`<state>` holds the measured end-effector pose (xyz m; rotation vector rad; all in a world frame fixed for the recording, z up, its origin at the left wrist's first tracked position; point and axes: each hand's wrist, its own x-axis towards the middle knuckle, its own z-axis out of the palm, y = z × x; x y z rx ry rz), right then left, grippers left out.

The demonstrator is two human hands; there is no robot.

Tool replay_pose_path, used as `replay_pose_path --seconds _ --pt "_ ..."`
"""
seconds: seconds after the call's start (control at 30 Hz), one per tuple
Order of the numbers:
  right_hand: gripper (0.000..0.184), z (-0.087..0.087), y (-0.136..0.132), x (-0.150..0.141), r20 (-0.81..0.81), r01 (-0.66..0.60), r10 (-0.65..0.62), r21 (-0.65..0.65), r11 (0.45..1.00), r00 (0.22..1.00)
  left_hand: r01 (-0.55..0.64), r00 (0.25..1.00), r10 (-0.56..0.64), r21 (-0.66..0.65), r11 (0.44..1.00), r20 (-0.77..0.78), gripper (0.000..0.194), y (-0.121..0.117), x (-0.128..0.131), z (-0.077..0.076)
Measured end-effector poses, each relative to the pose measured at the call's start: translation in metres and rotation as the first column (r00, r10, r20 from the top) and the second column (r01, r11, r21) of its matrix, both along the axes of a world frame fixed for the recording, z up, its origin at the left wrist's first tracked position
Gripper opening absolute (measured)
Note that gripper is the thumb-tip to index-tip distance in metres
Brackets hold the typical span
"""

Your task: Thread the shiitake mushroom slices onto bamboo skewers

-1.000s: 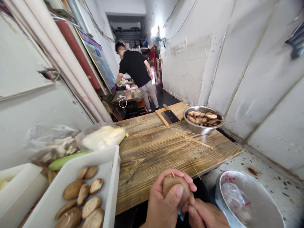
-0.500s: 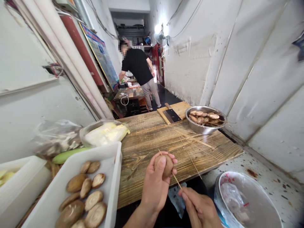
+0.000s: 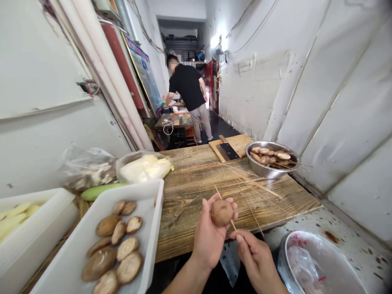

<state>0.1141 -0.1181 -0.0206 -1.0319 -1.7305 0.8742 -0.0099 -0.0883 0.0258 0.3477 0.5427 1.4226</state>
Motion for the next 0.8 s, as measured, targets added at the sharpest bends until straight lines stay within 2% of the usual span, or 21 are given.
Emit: replay_pose_path --seconds 0.17,0.37,0.57,0.67,0.8 --pt "0.026 -0.010 0.000 -0.001 0.000 -0.041 0.041 -0.077 0.996 0.999 -0.020 0.995 0.026 0.071 0.997 -0.094 0.027 -0.005 0.000 -0.005" --pt "0.030 -0.018 0.002 -0.003 -0.014 -0.046 0.044 -0.148 0.988 0.999 0.005 0.998 -0.002 0.041 0.999 -0.060 0.026 -0.007 -0.003 -0.006" --pt "0.034 -0.024 0.009 -0.005 -0.088 -0.092 0.068 -0.303 0.949 0.994 -0.027 0.996 0.030 0.032 0.999 -0.089 0.027 -0.011 -0.004 -0.012" --pt "0.038 -0.021 0.013 -0.006 -0.109 -0.129 0.096 -0.355 0.926 0.989 -0.088 0.995 0.088 0.010 0.996 -0.051 0.023 -0.006 -0.008 -0.014" --pt "0.039 -0.015 0.019 -0.003 -0.067 -0.227 0.219 -0.417 0.880 0.973 -0.203 0.978 0.201 -0.041 0.978 -0.055 0.018 0.006 -0.018 -0.018"
